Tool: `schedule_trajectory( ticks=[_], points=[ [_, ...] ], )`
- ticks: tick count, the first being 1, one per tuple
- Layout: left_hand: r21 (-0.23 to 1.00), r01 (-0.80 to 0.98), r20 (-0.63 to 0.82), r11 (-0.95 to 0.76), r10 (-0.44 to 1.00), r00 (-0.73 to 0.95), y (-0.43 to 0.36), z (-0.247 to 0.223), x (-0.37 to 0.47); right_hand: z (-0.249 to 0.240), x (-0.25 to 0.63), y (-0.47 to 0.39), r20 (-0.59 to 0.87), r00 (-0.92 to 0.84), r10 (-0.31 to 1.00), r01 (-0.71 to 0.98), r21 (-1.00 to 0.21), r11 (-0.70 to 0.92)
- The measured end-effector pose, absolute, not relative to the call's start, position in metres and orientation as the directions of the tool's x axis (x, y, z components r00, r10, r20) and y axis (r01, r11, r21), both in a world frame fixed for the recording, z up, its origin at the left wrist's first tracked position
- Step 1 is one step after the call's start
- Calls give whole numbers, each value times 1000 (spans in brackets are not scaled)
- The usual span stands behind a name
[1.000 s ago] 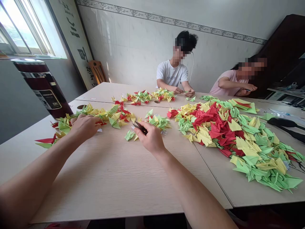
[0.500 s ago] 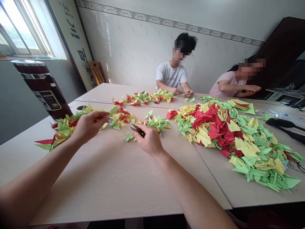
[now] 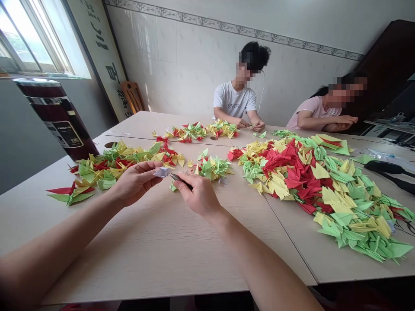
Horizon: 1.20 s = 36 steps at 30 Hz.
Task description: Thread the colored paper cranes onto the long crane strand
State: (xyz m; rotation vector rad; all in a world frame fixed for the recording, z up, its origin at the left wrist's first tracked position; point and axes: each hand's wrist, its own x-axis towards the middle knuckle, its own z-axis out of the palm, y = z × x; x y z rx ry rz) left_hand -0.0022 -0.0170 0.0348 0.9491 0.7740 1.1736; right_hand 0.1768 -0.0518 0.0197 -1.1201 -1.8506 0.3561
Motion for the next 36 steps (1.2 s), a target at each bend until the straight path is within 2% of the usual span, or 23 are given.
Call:
schedule_trajectory(
  ticks=[23, 36],
  points=[
    [907, -393, -39, 150, 961, 275, -18, 31, -1, 20, 176, -53, 575, -192, 796, 580, -588, 565],
    [936, -335, -27, 111, 969, 244, -18, 31, 0, 21, 177, -52, 562, -198, 803, 584, -590, 557]
  ],
)
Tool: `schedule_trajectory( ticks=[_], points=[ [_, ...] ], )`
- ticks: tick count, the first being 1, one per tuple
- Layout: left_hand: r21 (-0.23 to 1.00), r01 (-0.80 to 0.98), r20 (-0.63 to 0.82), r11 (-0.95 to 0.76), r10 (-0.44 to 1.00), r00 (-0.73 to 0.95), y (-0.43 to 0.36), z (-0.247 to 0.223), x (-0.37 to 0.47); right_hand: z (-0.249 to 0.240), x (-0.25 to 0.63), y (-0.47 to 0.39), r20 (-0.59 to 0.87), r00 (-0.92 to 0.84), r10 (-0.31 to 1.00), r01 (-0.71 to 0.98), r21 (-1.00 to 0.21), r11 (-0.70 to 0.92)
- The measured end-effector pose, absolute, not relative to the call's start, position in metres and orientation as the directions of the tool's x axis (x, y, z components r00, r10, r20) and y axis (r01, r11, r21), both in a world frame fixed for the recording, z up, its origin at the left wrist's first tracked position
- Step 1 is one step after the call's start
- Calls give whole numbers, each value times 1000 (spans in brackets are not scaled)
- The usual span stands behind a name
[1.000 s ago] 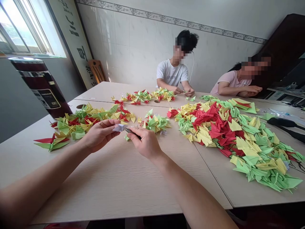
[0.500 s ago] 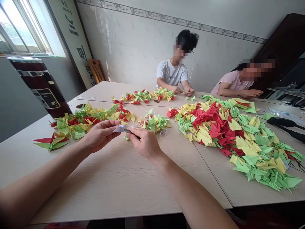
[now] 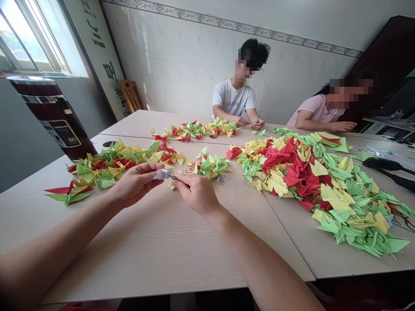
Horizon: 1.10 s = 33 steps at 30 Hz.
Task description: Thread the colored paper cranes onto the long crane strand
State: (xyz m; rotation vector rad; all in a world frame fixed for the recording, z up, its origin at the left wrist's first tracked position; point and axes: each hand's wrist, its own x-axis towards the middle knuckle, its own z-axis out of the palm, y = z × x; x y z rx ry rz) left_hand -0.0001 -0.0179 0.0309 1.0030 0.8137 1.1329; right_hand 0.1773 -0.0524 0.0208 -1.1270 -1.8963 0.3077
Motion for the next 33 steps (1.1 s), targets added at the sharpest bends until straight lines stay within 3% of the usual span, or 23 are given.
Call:
schedule_trajectory(
  ticks=[4, 7, 10, 16, 23, 30, 33],
  points=[
    [987, -75, 154, -145, 980, 125, -20, 31, 1, 21, 178, -50, 553, -117, 825, 532, -667, 522],
    [905, 202, 354, -375, 926, 132, -25, 30, 3, 20, 177, -49, 491, -65, 869, 393, -788, 475],
    [821, 313, 424, -477, 877, 226, -31, 28, 6, 15, 174, -46, 442, -61, 895, 264, -857, 442],
    [729, 322, 502, -604, 792, 347, -33, 21, 8, 3, 173, -41, 410, -58, 910, 213, -886, 412],
    [657, 404, 586, -637, 768, 260, -24, 22, 4, 10, 175, -45, 399, -76, 914, 261, -876, 405],
    [628, 403, 609, -666, 743, 278, -23, 20, 4, 23, 174, -55, 431, -192, 882, 528, -712, 463],
    [569, 438, 629, -697, 711, 315, -26, 22, 4, 23, 175, -54, 455, -207, 866, 567, -666, 485]
  ],
)
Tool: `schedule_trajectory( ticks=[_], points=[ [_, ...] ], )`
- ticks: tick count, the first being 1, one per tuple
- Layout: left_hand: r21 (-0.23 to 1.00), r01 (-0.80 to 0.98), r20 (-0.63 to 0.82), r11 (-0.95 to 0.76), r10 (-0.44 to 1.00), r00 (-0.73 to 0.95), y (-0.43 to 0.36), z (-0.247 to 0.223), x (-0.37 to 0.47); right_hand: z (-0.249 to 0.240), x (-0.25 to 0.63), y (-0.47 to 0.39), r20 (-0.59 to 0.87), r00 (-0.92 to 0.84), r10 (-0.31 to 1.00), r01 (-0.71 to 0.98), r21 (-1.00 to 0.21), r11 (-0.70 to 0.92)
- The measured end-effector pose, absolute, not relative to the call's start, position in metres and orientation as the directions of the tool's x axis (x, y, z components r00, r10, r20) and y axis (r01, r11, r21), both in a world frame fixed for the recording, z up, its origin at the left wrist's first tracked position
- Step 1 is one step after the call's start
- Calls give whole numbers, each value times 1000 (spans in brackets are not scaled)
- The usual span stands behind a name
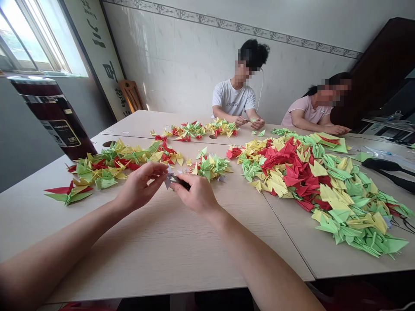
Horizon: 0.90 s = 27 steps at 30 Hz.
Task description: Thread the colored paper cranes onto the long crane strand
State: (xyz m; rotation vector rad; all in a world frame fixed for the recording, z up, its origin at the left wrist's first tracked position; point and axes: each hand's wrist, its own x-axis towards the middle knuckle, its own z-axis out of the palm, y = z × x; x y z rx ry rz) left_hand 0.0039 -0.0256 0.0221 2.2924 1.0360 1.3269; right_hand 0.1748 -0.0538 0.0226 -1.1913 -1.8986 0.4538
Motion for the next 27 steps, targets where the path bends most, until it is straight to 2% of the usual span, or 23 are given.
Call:
schedule_trajectory(
  ticks=[4, 10, 15, 18, 23, 27],
  points=[
    [524, 450, 646, -723, 681, 344, -27, 23, 3, 17, 177, -50, 471, -219, 854, 570, -649, 504],
    [556, 422, 630, -716, 694, 348, -28, 22, 3, 14, 176, -49, 474, -244, 846, 560, -643, 522],
    [665, 409, 575, -625, 778, 254, -28, 25, 5, 15, 172, -52, 496, -122, 860, 450, -744, 493],
    [749, 328, 527, -576, 817, 232, -29, 24, 7, 13, 171, -51, 518, -43, 854, 367, -787, 496],
    [858, 167, 430, -486, 857, 285, -32, 16, 13, 11, 172, -47, 583, -98, 806, 472, -686, 554],
    [897, 101, 373, -430, 859, 350, -32, 13, 14, 13, 173, -46, 591, -130, 796, 467, -672, 575]
  ],
)
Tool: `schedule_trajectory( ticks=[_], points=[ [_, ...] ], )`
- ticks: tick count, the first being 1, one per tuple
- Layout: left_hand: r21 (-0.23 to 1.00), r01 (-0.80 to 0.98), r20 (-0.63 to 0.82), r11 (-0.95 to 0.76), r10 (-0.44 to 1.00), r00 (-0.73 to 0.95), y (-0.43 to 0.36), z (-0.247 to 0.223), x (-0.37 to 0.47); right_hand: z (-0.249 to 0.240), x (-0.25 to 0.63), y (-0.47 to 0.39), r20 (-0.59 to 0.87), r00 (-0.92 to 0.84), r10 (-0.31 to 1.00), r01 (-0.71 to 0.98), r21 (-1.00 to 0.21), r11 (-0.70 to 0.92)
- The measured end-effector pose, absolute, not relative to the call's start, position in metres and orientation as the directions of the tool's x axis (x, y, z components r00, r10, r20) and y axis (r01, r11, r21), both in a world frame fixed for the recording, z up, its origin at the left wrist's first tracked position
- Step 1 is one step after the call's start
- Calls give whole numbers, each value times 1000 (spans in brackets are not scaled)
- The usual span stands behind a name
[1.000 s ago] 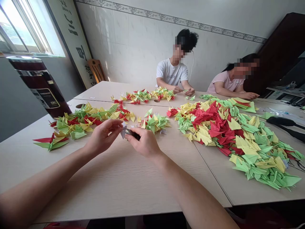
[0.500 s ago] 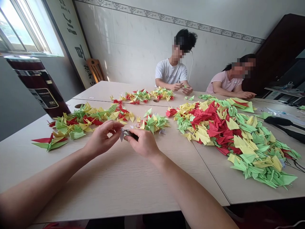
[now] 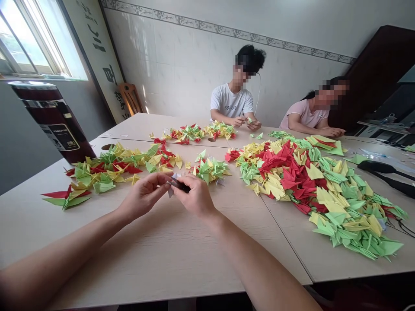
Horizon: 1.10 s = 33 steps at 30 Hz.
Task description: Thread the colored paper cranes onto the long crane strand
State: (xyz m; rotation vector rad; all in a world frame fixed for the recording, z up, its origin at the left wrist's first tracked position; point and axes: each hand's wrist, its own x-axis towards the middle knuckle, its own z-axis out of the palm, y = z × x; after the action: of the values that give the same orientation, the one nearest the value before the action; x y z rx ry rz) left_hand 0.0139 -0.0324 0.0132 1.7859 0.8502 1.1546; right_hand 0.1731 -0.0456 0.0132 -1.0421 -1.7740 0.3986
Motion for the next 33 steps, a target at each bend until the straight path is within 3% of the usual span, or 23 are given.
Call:
schedule_trajectory(
  ticks=[5, 11, 33],
  points=[
    [921, 48, 324, -386, 830, 455, -31, 17, 12, 12, 174, -45, 586, -100, 804, 433, -702, 565],
    [951, -22, 290, -309, 862, 416, -31, 20, 11, 8, 176, -43, 503, -99, 859, 283, -813, 508],
    [922, 42, 339, -386, 853, 397, -31, 20, 12, 16, 176, -46, 642, -136, 755, 359, -678, 641]
  ],
)
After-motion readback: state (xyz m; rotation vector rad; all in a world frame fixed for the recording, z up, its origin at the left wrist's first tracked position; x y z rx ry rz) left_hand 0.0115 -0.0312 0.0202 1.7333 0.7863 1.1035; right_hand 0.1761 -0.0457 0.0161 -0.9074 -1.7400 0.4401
